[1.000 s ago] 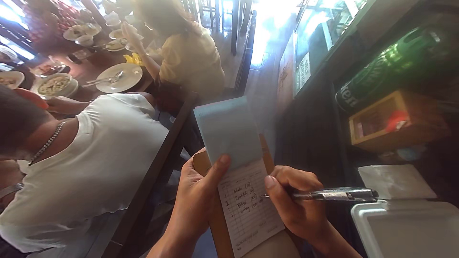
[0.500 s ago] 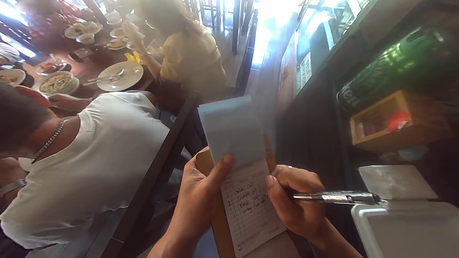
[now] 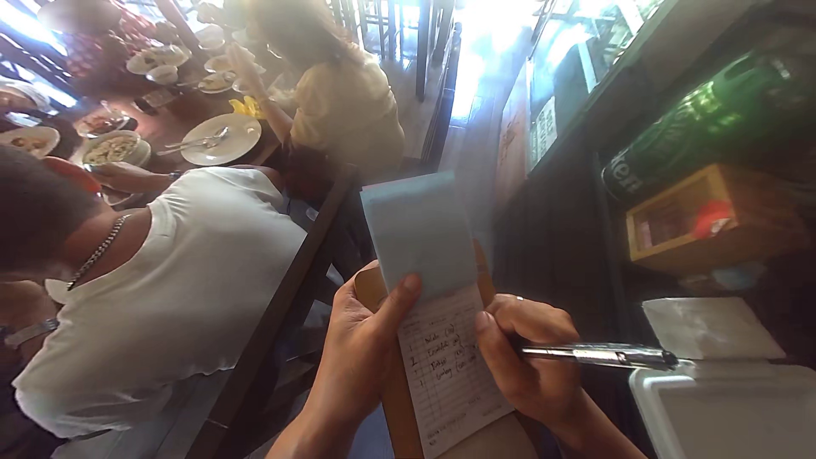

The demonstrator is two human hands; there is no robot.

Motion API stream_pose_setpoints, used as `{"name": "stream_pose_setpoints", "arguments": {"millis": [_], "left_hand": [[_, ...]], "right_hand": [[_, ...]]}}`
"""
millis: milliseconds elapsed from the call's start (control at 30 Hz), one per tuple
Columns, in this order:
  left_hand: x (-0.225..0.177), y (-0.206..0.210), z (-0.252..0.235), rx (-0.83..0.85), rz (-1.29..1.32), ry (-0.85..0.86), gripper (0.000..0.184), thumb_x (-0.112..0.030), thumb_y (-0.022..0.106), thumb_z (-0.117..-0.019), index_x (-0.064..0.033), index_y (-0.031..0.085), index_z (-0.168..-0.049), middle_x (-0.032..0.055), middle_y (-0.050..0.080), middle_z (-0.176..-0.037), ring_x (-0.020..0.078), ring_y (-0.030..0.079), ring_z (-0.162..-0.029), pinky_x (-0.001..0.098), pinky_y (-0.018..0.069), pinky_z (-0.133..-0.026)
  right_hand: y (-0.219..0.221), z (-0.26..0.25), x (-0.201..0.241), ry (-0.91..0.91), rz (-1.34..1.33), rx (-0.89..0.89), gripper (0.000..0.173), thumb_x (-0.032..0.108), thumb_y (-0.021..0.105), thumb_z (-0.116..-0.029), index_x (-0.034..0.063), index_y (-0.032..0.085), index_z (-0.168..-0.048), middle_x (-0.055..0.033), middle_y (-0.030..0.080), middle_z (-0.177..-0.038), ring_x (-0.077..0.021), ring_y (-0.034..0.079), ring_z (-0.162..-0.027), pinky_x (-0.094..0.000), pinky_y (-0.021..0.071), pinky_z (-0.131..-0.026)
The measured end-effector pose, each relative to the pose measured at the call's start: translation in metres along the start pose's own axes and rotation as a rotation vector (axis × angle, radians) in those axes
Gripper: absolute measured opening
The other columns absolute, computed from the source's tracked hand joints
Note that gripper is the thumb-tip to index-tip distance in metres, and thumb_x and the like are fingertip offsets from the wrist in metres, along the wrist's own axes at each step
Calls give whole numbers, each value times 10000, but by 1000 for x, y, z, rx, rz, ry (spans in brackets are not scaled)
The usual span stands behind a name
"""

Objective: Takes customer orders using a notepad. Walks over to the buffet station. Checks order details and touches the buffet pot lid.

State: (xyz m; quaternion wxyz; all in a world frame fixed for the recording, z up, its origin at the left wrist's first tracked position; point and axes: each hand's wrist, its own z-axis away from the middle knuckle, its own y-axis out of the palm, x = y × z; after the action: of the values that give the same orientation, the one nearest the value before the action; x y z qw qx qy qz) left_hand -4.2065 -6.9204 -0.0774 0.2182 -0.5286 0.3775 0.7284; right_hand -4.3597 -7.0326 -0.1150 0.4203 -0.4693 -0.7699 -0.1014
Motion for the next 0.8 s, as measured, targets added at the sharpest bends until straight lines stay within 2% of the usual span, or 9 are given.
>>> {"name": "stream_pose_setpoints", "arguments": {"millis": [800], "left_hand": [[1,-2,-1,-31,-12,-5,194,-202,691,-959,-63,701,-1094,177,743,-873,232,757,-717,365,657,-645]], "right_hand": [[5,2,-3,18,-10,-2,331,82,575,-967,98,465,-655,36,452,-570,18,449,-531,-131,351,-489]]}}
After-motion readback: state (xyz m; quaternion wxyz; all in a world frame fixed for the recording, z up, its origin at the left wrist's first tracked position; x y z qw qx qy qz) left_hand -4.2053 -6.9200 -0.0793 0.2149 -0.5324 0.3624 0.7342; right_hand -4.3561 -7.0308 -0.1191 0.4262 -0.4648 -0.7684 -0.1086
